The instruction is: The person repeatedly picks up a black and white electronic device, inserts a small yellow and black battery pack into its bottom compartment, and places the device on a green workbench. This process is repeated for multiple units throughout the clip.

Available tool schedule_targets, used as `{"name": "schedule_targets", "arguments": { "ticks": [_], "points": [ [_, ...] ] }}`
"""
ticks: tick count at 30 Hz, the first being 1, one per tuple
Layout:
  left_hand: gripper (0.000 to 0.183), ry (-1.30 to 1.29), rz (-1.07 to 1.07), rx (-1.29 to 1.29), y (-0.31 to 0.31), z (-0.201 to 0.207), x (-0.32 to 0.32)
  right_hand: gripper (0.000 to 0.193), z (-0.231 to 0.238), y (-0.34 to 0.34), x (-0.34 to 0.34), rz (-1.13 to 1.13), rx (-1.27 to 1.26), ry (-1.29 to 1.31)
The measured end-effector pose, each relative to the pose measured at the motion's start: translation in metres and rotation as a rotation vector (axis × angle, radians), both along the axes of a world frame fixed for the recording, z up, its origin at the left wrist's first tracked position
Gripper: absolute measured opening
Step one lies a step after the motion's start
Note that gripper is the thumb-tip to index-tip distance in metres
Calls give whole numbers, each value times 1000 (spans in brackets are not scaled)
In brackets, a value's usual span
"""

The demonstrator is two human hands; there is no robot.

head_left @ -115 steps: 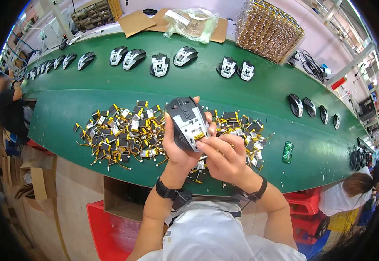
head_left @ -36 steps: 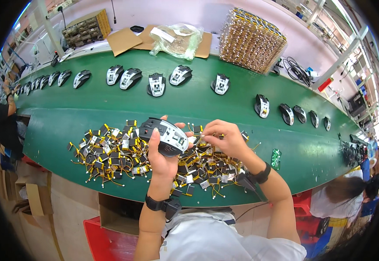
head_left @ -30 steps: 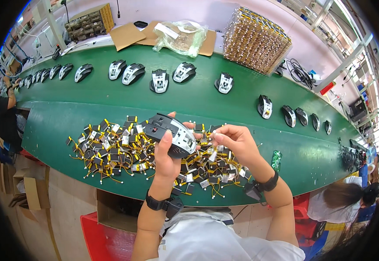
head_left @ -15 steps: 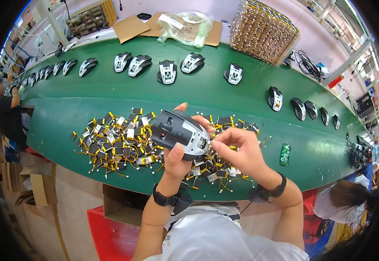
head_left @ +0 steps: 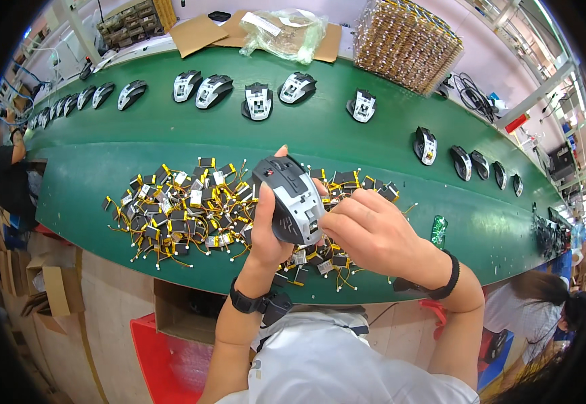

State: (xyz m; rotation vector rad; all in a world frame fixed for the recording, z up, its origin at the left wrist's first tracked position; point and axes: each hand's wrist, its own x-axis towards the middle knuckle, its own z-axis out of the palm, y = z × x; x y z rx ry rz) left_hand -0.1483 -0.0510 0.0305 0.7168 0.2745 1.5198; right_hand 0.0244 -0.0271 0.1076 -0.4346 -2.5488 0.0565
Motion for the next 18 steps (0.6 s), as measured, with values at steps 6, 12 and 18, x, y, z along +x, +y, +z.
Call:
{"name": "schedule_targets", "arguments": {
  "ticks": [6, 12, 18],
  "points": [
    [71, 32, 22, -27, 2, -6, 0, 28, 14, -3, -1, 63, 153, -178],
    [67, -41, 9, -141, 1, -2, 7, 26, 19, 3, -3, 149, 91, -207],
    [66, -39, -17, -132, 2, -6, 4, 24, 9, 1, -4, 70, 87, -189]
  ]
}}
